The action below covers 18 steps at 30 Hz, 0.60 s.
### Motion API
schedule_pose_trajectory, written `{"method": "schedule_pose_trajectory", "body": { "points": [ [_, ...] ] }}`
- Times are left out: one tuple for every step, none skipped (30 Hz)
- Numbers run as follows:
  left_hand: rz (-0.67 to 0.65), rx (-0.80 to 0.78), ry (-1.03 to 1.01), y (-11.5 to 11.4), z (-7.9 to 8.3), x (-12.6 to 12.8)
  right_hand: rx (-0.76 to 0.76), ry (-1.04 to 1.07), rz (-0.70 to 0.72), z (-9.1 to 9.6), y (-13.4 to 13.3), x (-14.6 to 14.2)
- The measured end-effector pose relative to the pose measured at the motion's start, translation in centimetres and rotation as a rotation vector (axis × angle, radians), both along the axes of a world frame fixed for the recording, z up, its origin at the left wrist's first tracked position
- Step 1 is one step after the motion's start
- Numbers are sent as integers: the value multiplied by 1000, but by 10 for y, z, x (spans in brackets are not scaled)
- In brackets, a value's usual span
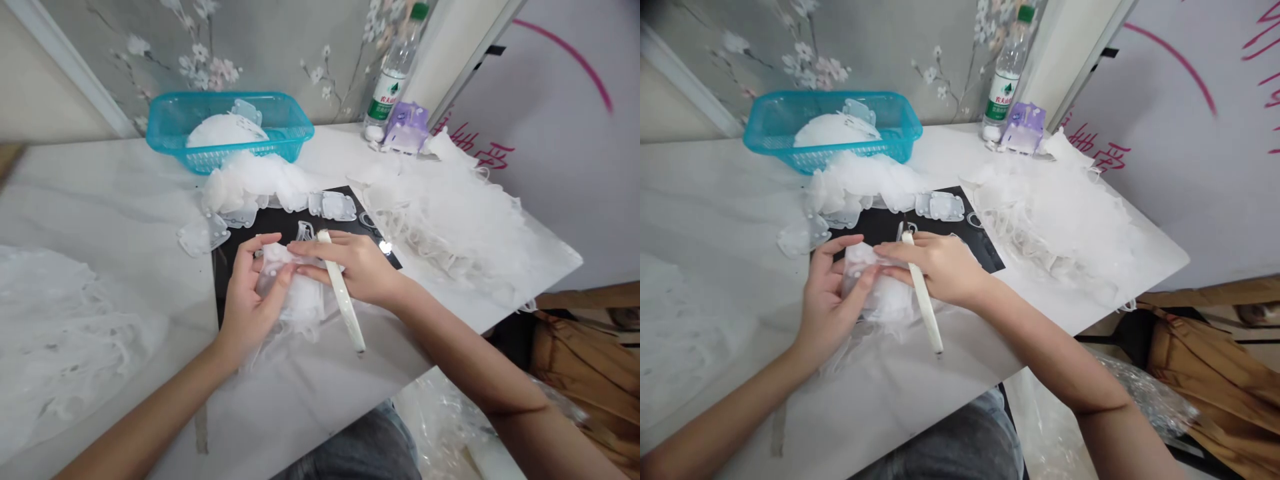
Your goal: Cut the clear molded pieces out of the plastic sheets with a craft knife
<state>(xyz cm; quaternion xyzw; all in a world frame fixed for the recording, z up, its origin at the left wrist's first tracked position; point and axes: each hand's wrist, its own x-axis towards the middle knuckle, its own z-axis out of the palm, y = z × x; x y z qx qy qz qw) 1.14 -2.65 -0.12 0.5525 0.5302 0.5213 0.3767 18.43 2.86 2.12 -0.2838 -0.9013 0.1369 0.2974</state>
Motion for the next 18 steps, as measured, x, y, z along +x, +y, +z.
{"method": "schedule_pose_trajectory", "body": {
  "points": [
    [-11,14,34,-1,-1,-1,-8,-5,-8,-1,0,1],
    [-22,23,69,-1,-1,-2,-8,-9,-13,-1,0,2],
    [-33,27,102,-1,-2,-2,4,-16,-15,-2,-1,2],
    [-45,27,131,-2,-2,-2,25,-28,-16,-1,-1,2],
    [-55,24,154,-2,-2,-2,50,-42,-25,-1,-2,2],
    [-67,20,171,-3,-2,-2,73,-51,-44,-1,-3,1],
    [-81,17,184,-3,-2,-1,92,-51,-72,0,-4,0],
    [-99,14,195,-4,-2,0,108,-31,-115,1,-4,1],
    [-119,10,202,-5,-2,1,122,15,-182,2,-3,1],
    [-138,3,203,-6,-2,3,134,90,-273,4,-1,4],
    [-155,-9,195,-6,-2,4,137,179,-370,6,2,7],
    [-171,-29,175,-6,-2,4,137,271,-469,9,5,11],
    [-186,-57,142,-6,-1,5,139,356,-566,12,9,17],
    [-200,-95,96,-5,0,5,145,426,-650,15,14,23],
    [-214,-140,44,-3,1,5,155,482,-720,18,19,29],
    [-225,-189,-9,-1,2,4,164,533,-779,20,23,35],
    [-229,-236,-62,1,4,3,173,584,-836,21,27,40],
    [-224,-277,-112,3,5,3,174,630,-882,21,31,44]
  ]
}}
